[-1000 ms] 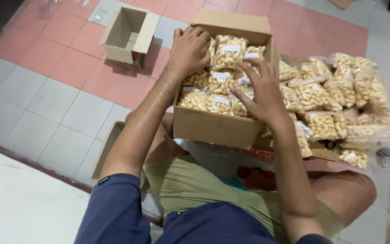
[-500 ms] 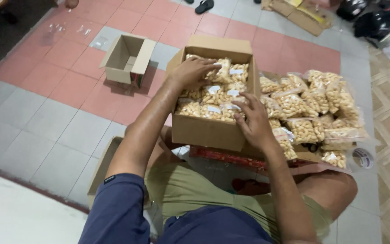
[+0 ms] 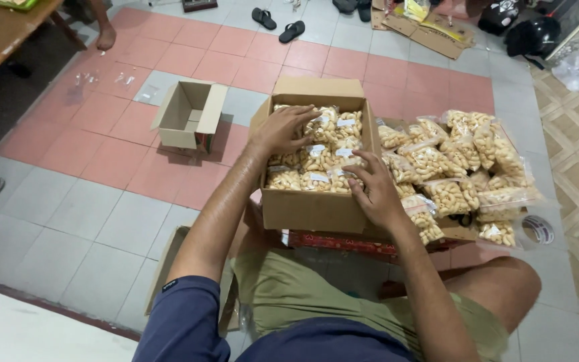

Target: The person sits on the floor and repeatedly picks up small transparent bags of snack puffs from a cardboard box, inspects them, and places them back into the box. The person handles the bags one at a time throughout the clip.

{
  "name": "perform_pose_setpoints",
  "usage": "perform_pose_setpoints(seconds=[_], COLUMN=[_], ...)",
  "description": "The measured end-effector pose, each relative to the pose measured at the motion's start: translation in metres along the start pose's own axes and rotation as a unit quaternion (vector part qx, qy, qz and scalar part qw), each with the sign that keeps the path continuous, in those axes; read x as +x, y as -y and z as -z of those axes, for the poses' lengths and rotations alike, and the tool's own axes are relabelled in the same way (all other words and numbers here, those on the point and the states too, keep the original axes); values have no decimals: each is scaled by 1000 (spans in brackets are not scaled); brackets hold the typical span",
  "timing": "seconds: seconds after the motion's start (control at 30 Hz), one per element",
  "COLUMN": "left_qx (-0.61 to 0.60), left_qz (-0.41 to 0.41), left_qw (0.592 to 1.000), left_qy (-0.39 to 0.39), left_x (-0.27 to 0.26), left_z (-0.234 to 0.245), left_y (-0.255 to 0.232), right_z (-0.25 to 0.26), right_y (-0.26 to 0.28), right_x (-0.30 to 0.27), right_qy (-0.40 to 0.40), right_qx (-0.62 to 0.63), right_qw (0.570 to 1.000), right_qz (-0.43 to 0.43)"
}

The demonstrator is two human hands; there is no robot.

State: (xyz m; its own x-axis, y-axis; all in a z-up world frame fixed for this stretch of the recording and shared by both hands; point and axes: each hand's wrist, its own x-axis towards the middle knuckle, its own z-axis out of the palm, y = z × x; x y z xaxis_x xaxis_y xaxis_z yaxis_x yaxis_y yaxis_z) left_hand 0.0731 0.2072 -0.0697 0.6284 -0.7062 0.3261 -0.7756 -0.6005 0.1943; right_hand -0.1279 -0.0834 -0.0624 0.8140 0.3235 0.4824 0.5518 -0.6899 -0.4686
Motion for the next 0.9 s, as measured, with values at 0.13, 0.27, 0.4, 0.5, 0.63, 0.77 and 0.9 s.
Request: perform_pose_setpoints(seconds=[0.13, 0.27, 0.4, 0.5, 0.63, 0.77, 0.9], left_qx=[-11, -43, -16, -19, -21, -35, -8], left_qz=[-15, -67, -71, -60, -57, 67, 14], left_qw=[999, 995, 991, 992, 992, 997, 999], left_qy=[-36, -63, -108, -109, -111, 19, -28], left_x=[2, 1, 4, 6, 7, -3, 6], left_z=[-12, -11, -26, -32, -33, 42, 29], left_y=[10, 17, 26, 34, 30, -45, -18], right_z=[-6, -10, -5, -3, -2, 19, 4], right_y=[-8, -6, -4, 0, -10, 29, 7], right_x=[-6, -4, -3, 0, -1, 1, 9], right_qy=[-7, -17, -37, -36, -17, 63, -21], right_qx=[0, 13, 27, 34, 6, 25, 50], right_qw=[1000, 1000, 999, 998, 999, 997, 998], right_qz=[-2, -2, 22, 26, 41, -37, 16])
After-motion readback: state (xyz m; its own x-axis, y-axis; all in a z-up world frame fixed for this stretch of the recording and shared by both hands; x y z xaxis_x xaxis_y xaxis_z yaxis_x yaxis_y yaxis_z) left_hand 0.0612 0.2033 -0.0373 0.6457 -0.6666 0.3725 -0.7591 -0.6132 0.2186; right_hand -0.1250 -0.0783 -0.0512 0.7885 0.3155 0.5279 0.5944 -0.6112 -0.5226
